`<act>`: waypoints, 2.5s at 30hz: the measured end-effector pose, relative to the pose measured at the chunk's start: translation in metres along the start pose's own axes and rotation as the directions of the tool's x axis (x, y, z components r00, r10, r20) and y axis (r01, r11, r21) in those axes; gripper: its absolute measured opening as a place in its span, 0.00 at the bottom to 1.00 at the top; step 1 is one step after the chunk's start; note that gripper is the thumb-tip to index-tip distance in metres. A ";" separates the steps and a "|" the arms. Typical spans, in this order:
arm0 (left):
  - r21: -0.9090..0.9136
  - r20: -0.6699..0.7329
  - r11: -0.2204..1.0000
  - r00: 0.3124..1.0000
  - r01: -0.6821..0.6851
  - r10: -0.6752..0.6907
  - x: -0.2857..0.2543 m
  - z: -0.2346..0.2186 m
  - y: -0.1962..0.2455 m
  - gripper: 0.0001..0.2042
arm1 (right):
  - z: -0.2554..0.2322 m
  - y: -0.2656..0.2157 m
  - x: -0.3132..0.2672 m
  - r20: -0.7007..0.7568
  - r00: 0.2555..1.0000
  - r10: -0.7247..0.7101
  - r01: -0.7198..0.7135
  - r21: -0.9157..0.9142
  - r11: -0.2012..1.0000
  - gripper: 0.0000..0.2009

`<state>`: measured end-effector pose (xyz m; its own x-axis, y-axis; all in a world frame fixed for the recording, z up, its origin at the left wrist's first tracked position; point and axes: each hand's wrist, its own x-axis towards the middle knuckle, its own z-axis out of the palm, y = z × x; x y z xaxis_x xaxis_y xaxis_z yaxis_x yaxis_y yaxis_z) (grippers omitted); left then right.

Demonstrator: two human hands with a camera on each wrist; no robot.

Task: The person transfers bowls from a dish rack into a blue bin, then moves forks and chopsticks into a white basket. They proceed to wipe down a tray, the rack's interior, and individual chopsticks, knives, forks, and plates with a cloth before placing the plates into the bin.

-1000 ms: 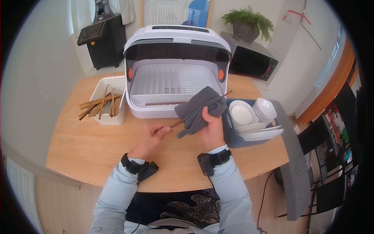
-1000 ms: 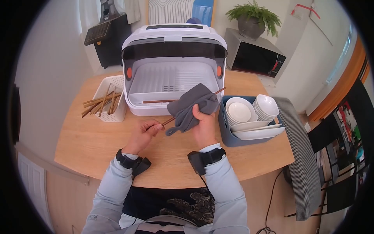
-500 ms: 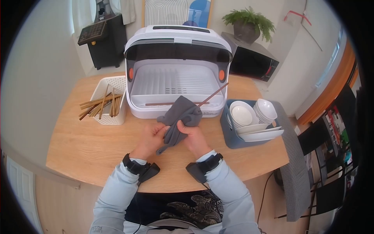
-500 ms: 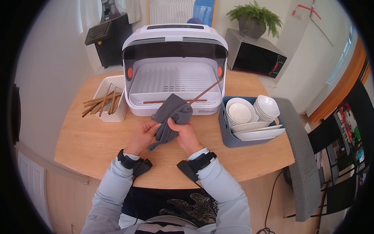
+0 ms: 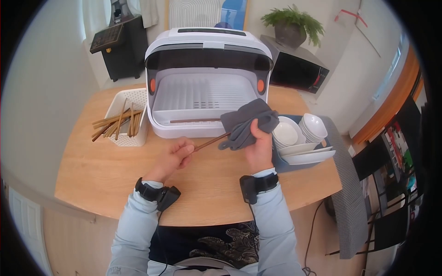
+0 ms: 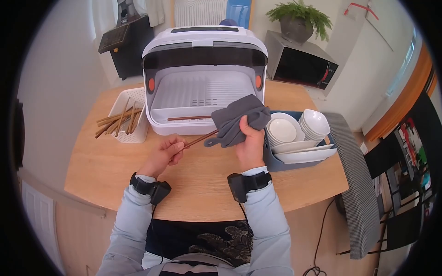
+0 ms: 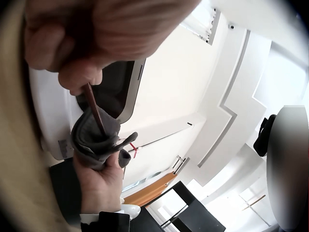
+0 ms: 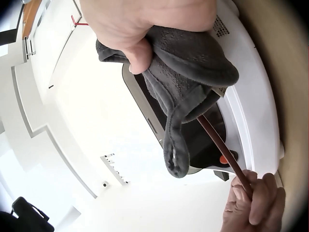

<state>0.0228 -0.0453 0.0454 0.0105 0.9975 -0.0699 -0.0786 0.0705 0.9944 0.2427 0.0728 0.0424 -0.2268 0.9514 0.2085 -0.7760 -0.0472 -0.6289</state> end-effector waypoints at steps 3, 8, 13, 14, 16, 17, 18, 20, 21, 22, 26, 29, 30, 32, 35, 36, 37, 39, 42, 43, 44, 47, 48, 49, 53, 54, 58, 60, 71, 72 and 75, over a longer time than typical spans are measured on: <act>-0.052 -0.017 0.993 0.994 -0.104 0.104 0.004 -0.004 -0.005 0.06 | 0.000 0.001 0.002 -0.036 0.995 -0.098 0.095 -0.072 0.993 0.18; -0.022 -0.019 0.980 0.980 -0.199 0.199 0.004 -0.002 -0.006 0.06 | -0.001 0.006 0.002 0.008 0.997 -0.075 0.076 -0.093 0.993 0.18; 0.000 -0.032 0.997 0.997 -0.073 0.073 0.003 0.012 -0.010 0.06 | 0.023 0.042 -0.029 0.074 0.971 0.227 -0.215 -0.135 0.967 0.14; 0.036 -0.034 0.997 0.997 -0.074 0.075 0.006 0.014 -0.016 0.06 | 0.026 0.049 -0.033 0.061 0.950 0.305 -0.294 -0.145 0.945 0.14; 0.036 -0.039 0.995 0.995 -0.096 0.097 0.009 0.013 -0.023 0.05 | 0.030 0.049 -0.034 0.081 0.948 0.308 -0.297 -0.130 0.946 0.13; -0.001 -0.043 0.994 0.993 -0.114 0.114 0.008 0.014 -0.020 0.05 | 0.031 0.049 -0.034 0.089 0.946 0.312 -0.301 -0.121 0.946 0.13; -0.037 -0.046 0.990 0.990 -0.134 0.133 0.007 0.015 -0.017 0.04 | 0.029 0.048 -0.032 0.092 0.951 0.295 -0.284 -0.114 0.952 0.13; -0.007 -0.021 0.978 0.978 -0.208 0.207 0.007 0.015 -0.012 0.03 | 0.021 0.043 -0.025 0.094 0.962 0.255 -0.245 -0.105 0.964 0.12; 0.005 -0.007 0.970 0.970 -0.244 0.244 0.007 0.016 -0.012 0.02 | 0.020 0.040 -0.025 0.093 0.963 0.255 -0.243 -0.118 0.963 0.12; 0.064 -0.023 0.961 0.962 -0.271 0.273 0.008 0.017 -0.014 0.02 | 0.021 0.038 -0.026 0.094 0.963 0.254 -0.241 -0.131 0.962 0.12; 0.186 -0.090 0.946 0.954 -0.264 0.284 0.009 0.017 -0.022 0.03 | 0.024 0.052 -0.032 0.071 0.950 0.304 -0.299 -0.068 0.952 0.12; 0.129 -0.125 0.964 0.961 -0.232 0.248 0.007 0.019 -0.020 0.03 | 0.026 0.052 -0.029 0.050 0.951 0.305 -0.303 -0.056 0.951 0.12; 0.100 -0.133 0.968 0.961 -0.230 0.242 0.006 0.021 -0.017 0.05 | 0.027 0.046 -0.028 0.052 0.964 0.260 -0.257 -0.055 0.965 0.13; 0.147 -0.105 0.972 0.974 -0.185 0.201 0.003 0.015 -0.013 0.07 | 0.027 0.023 -0.022 0.057 0.984 0.171 -0.167 -0.058 0.984 0.14; 0.175 -0.085 0.970 0.979 -0.168 0.185 0.001 0.013 -0.014 0.11 | 0.007 0.003 -0.007 0.084 0.995 0.061 -0.054 -0.087 0.995 0.16; 0.179 -0.079 0.969 0.979 -0.172 0.188 0.001 0.013 -0.014 0.12 | 0.006 0.004 -0.007 0.060 0.996 0.061 -0.056 -0.089 0.994 0.16; 0.146 -0.068 0.975 0.982 -0.166 0.177 0.001 0.013 -0.013 0.12 | 0.008 0.007 -0.009 0.037 0.998 0.060 -0.056 -0.092 0.994 0.16; 0.078 -0.047 0.985 0.987 -0.152 0.156 0.000 0.014 -0.012 0.12 | 0.014 0.015 -0.013 0.048 0.994 0.097 -0.092 -0.102 0.990 0.16; 0.069 -0.059 0.992 0.992 -0.109 0.113 -0.003 0.021 -0.005 0.13 | 0.024 0.036 -0.027 0.141 0.965 0.222 -0.204 -0.131 0.970 0.16; 0.052 -0.069 0.991 0.990 -0.120 0.123 -0.002 0.022 -0.009 0.13 | 0.026 0.043 -0.031 0.138 0.954 0.268 -0.252 -0.120 0.960 0.16; 0.035 -0.078 0.991 0.988 -0.131 0.133 0.000 0.022 -0.013 0.13 | 0.028 0.049 -0.035 0.135 0.940 0.312 -0.300 -0.107 0.948 0.16; 0.069 -0.100 0.984 0.980 -0.164 0.171 0.003 0.022 -0.018 0.13 | 0.033 0.046 -0.035 0.150 0.921 0.360 -0.345 -0.118 0.931 0.16; 0.091 -0.103 0.980 0.977 -0.175 0.185 0.003 0.023 -0.018 0.13 | 0.033 0.043 -0.034 0.156 0.919 0.362 -0.344 -0.130 0.930 0.16; 0.107 -0.076 0.972 0.973 -0.210 0.219 0.003 0.024 -0.018 0.13 | 0.030 0.040 -0.033 0.143 0.929 0.341 -0.324 -0.129 0.937 0.16; 0.147 -0.024 0.963 0.973 -0.224 0.230 -0.001 0.023 -0.012 0.14 | 0.023 0.021 -0.022 0.067 0.984 0.164 -0.157 -0.109 0.982 0.16; 0.155 -0.029 0.969 0.980 -0.192 0.198 -0.002 0.022 -0.010 0.14 | 0.022 0.016 -0.019 0.040 0.994 0.099 -0.095 -0.099 0.991 0.16; 0.107 -0.008 0.984 0.990 -0.142 0.144 -0.004 0.019 -0.005 0.15 | 0.008 -0.001 -0.008 0.005 1.000 -0.011 0.011 -0.027 1.000 0.14; 0.105 0.000 0.985 0.990 -0.139 0.140 -0.004 0.018 -0.004 0.15 | 0.003 -0.007 -0.005 -0.026 1.000 -0.002 0.002 0.018 1.000 0.13; 0.115 -0.083 0.981 0.983 -0.156 0.166 -0.004 0.022 -0.007 0.12 | 0.032 0.040 -0.036 0.158 0.897 0.413 -0.400 -0.108 0.910 0.19; 0.126 -0.114 0.982 0.982 -0.138 0.153 -0.004 0.021 -0.008 0.12 | 0.033 0.035 -0.035 0.177 0.887 0.426 -0.402 -0.156 0.902 0.19; 0.077 -0.356 0.926 0.858 -0.369 0.371 0.000 0.019 -0.005 0.11 | 0.027 0.022 -0.033 0.234 0.829 0.508 -0.433 -0.307 0.847 0.19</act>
<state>0.0417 -0.0461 0.0421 -0.3748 0.8835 0.2811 0.0001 -0.3032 0.9529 0.2176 0.0319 0.0416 -0.7200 0.6934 0.0285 -0.3787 -0.3582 -0.8534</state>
